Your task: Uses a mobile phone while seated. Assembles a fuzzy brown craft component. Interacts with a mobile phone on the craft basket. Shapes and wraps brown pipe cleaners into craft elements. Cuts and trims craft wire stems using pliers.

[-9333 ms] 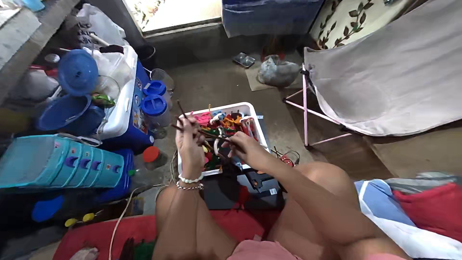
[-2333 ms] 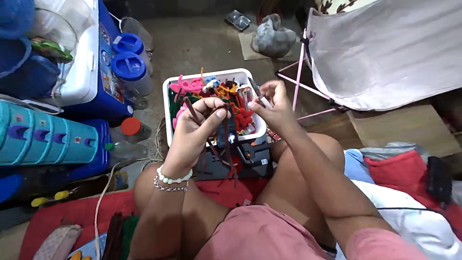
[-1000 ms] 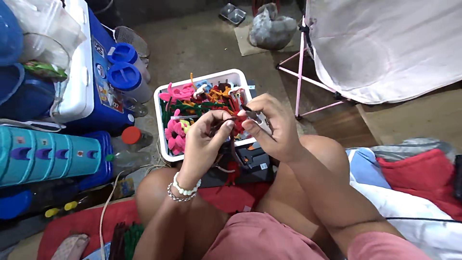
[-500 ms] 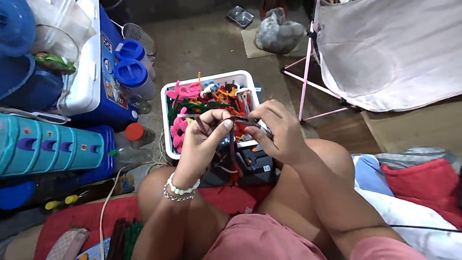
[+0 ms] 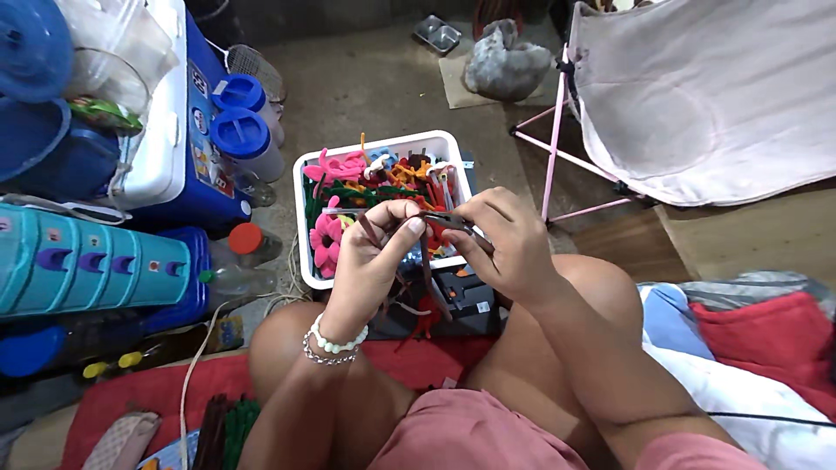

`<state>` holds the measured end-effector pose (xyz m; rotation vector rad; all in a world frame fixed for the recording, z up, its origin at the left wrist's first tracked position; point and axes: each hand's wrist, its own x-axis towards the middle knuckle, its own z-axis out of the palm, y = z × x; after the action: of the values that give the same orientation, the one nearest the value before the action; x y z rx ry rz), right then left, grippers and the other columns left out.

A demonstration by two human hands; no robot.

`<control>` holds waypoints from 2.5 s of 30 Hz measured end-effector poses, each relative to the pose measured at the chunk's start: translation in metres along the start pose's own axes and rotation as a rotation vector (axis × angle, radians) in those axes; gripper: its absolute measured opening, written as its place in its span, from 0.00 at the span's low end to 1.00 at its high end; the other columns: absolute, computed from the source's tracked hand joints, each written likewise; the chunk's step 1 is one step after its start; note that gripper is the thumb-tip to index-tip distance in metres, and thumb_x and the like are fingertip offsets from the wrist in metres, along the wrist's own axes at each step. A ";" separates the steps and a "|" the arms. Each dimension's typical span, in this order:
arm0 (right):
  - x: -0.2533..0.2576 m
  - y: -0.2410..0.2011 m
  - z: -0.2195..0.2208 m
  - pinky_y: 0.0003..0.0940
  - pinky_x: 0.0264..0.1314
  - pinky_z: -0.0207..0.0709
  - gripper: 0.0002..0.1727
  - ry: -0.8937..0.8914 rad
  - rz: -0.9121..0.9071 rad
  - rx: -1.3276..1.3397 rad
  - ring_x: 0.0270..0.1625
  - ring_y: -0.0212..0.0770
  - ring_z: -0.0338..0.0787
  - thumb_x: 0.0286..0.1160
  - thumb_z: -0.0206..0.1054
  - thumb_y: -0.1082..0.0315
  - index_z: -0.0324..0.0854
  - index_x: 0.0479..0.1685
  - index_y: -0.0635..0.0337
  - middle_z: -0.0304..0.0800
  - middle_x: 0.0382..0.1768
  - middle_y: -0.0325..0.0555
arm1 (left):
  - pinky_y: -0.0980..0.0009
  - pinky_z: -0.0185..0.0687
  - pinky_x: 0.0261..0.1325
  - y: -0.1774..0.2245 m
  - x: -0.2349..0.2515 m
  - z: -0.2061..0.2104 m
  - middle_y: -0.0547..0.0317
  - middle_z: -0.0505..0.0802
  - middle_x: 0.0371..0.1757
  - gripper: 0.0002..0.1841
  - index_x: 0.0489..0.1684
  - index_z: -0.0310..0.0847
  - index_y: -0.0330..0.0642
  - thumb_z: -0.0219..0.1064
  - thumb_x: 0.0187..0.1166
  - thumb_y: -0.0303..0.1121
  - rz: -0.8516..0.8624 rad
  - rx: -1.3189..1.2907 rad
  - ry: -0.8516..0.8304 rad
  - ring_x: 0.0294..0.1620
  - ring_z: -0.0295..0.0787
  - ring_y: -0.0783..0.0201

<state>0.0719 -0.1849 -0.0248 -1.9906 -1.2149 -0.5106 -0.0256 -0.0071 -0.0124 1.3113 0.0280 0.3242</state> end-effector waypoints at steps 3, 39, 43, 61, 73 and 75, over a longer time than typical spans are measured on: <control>0.000 0.000 0.000 0.34 0.42 0.80 0.21 0.013 -0.009 -0.021 0.41 0.42 0.87 0.87 0.62 0.53 0.90 0.42 0.64 0.89 0.37 0.51 | 0.83 0.81 0.36 -0.001 0.000 0.001 0.66 0.89 0.34 0.07 0.46 0.86 0.44 0.61 0.84 0.24 -0.014 -0.006 0.008 0.29 0.82 0.79; -0.006 -0.036 0.009 0.34 0.32 0.76 0.22 0.051 0.188 -0.103 0.33 0.41 0.84 0.87 0.59 0.53 0.90 0.40 0.62 0.86 0.32 0.48 | 0.84 0.78 0.32 -0.017 -0.004 0.013 0.58 0.92 0.39 0.07 0.45 0.88 0.32 0.73 0.75 0.24 0.592 0.727 0.395 0.31 0.82 0.78; -0.005 -0.035 0.001 0.34 0.35 0.77 0.23 -0.007 0.204 -0.049 0.35 0.41 0.84 0.88 0.58 0.51 0.90 0.42 0.62 0.87 0.34 0.48 | 0.85 0.77 0.32 -0.013 -0.004 0.011 0.56 0.92 0.41 0.07 0.45 0.89 0.32 0.73 0.76 0.26 0.613 0.798 0.358 0.32 0.82 0.78; -0.007 -0.035 -0.008 0.29 0.33 0.75 0.25 -0.084 0.253 0.084 0.32 0.32 0.81 0.90 0.55 0.49 0.89 0.40 0.59 0.85 0.30 0.40 | 0.75 0.85 0.44 -0.009 -0.005 0.003 0.51 0.94 0.42 0.07 0.44 0.91 0.34 0.73 0.78 0.29 0.783 1.061 0.313 0.42 0.91 0.66; 0.000 -0.035 -0.025 0.17 0.27 0.70 0.23 -0.344 0.453 0.346 0.24 0.19 0.77 0.91 0.52 0.51 0.85 0.31 0.50 0.78 0.21 0.27 | 0.69 0.80 0.40 -0.008 -0.005 -0.013 0.49 0.95 0.43 0.07 0.48 0.90 0.35 0.72 0.79 0.28 0.952 1.323 0.175 0.40 0.89 0.58; 0.009 -0.034 -0.036 0.16 0.24 0.72 0.23 -0.519 0.571 0.455 0.21 0.18 0.77 0.93 0.49 0.53 0.85 0.32 0.50 0.79 0.20 0.27 | 0.68 0.79 0.38 -0.010 -0.006 -0.015 0.49 0.95 0.43 0.07 0.48 0.90 0.36 0.72 0.79 0.29 0.949 1.375 0.144 0.40 0.89 0.57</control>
<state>0.0474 -0.1971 0.0176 -1.9840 -0.8660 0.5492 -0.0325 0.0038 -0.0267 2.6123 -0.3133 1.3681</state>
